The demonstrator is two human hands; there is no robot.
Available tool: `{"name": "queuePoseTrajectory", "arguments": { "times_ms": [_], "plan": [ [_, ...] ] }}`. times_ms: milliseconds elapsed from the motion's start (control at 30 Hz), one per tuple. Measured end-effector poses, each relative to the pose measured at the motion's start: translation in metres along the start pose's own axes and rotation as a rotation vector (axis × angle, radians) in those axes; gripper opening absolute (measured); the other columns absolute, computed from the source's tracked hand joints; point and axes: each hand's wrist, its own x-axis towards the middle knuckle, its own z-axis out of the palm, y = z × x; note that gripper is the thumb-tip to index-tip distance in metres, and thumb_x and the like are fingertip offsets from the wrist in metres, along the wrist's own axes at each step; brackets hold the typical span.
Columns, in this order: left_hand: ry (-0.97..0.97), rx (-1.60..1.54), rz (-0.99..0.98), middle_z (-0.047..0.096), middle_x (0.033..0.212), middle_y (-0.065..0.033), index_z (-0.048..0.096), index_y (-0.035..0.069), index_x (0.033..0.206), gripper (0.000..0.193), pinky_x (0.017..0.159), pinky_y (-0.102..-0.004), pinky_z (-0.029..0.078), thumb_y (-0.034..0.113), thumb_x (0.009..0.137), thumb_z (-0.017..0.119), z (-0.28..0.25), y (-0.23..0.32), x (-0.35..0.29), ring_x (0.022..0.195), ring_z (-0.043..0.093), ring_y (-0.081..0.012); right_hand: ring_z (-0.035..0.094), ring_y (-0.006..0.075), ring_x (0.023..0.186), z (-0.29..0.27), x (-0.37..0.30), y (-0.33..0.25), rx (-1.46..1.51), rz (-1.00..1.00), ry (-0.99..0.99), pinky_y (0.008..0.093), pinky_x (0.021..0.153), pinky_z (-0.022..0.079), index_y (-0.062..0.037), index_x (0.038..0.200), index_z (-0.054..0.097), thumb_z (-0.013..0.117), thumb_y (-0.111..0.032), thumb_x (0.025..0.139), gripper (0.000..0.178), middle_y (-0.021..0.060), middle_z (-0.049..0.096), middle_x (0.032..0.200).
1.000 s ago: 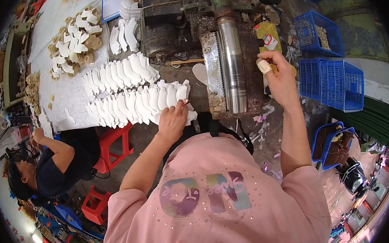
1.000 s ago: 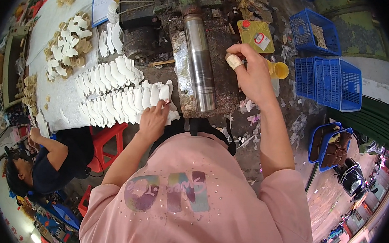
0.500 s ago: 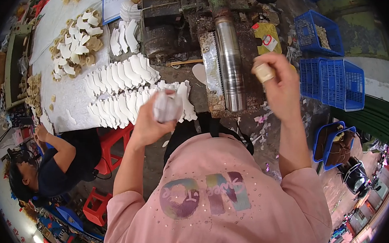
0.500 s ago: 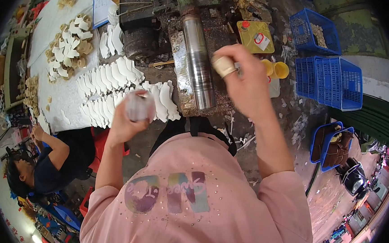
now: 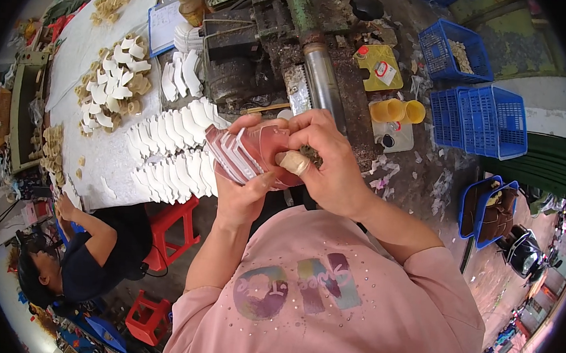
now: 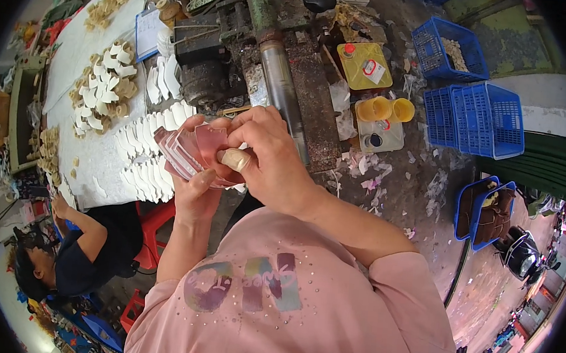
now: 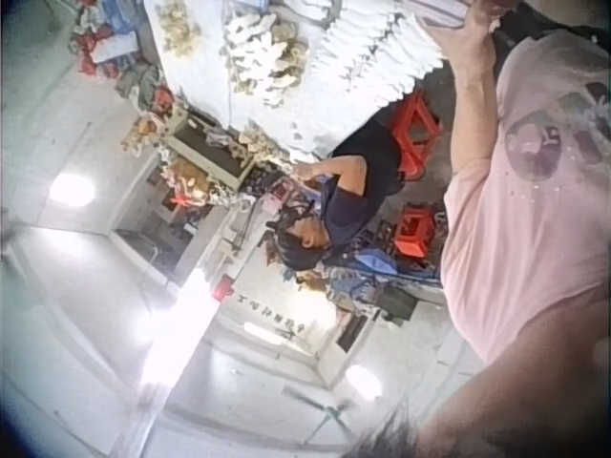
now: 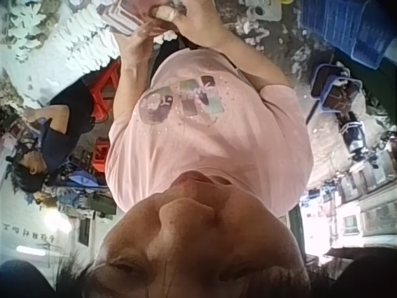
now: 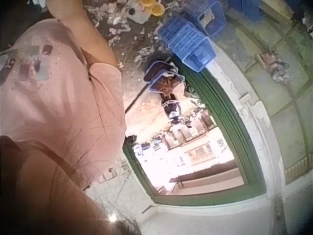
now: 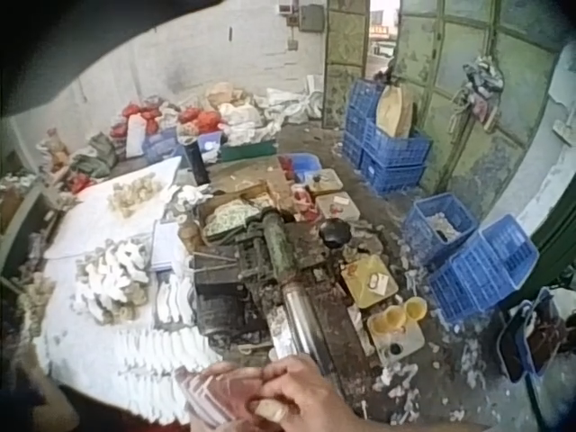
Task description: Applying adhesive and preparing shoe components for manufacturing.
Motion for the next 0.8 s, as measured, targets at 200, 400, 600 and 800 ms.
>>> {"name": "queuePoseTrajectory", "arguments": {
  "times_ms": [200, 400, 600, 800],
  "plan": [
    [0.253, 0.333, -0.005, 0.061, 0.088, -0.0099, 0.050, 0.001, 0.110, 0.045, 0.073, -0.0333, 0.053, 0.002, 0.068, 0.065, -0.029, 0.002, 0.009, 0.080, 0.062, -0.0188, 0.060, 0.0317, 0.074, -0.059, 0.023, -0.014, 0.201, 0.399, 0.150, 0.0380, 0.068, 0.046, -0.0021, 0.086, 0.052, 0.062, -0.011, 0.082, 0.013, 0.0143, 0.058, 0.076],
    [-0.222, 1.245, 0.014, 0.057, 0.097, -0.0099, 0.049, 0.004, 0.119, 0.059, 0.082, -0.0316, 0.047, -0.003, 0.062, 0.062, -0.026, -0.004, 0.016, 0.092, 0.058, -0.0223, 0.060, 0.0317, 0.079, -0.123, 0.029, 0.043, -0.668, 0.467, -0.394, 0.0413, 0.079, 0.038, -0.0064, 0.087, 0.055, 0.063, -0.016, 0.081, 0.014, 0.0126, 0.062, 0.074],
    [-0.397, 1.353, -0.133, 0.044, 0.125, -0.0157, 0.048, 0.004, 0.122, 0.069, 0.097, -0.0379, 0.040, 0.002, 0.056, 0.068, 0.002, 0.000, 0.028, 0.113, 0.048, -0.0354, 0.055, 0.0258, 0.092, -0.088, 0.023, 0.051, -0.697, 0.145, -0.228, 0.0386, 0.086, 0.032, -0.0103, 0.091, 0.061, 0.057, -0.008, 0.079, 0.012, 0.0092, 0.062, 0.083],
    [-0.198, 1.161, -0.025, 0.050, 0.118, -0.0130, 0.055, 0.002, 0.113, 0.057, 0.095, -0.0345, 0.040, 0.000, 0.057, 0.064, -0.034, 0.004, 0.016, 0.109, 0.052, -0.0299, 0.061, 0.0200, 0.081, -0.099, 0.017, 0.055, -0.375, 0.461, -0.040, 0.0303, 0.076, 0.046, -0.0012, 0.102, 0.060, 0.059, -0.007, 0.083, 0.020, 0.0108, 0.064, 0.087]
  ]
}}
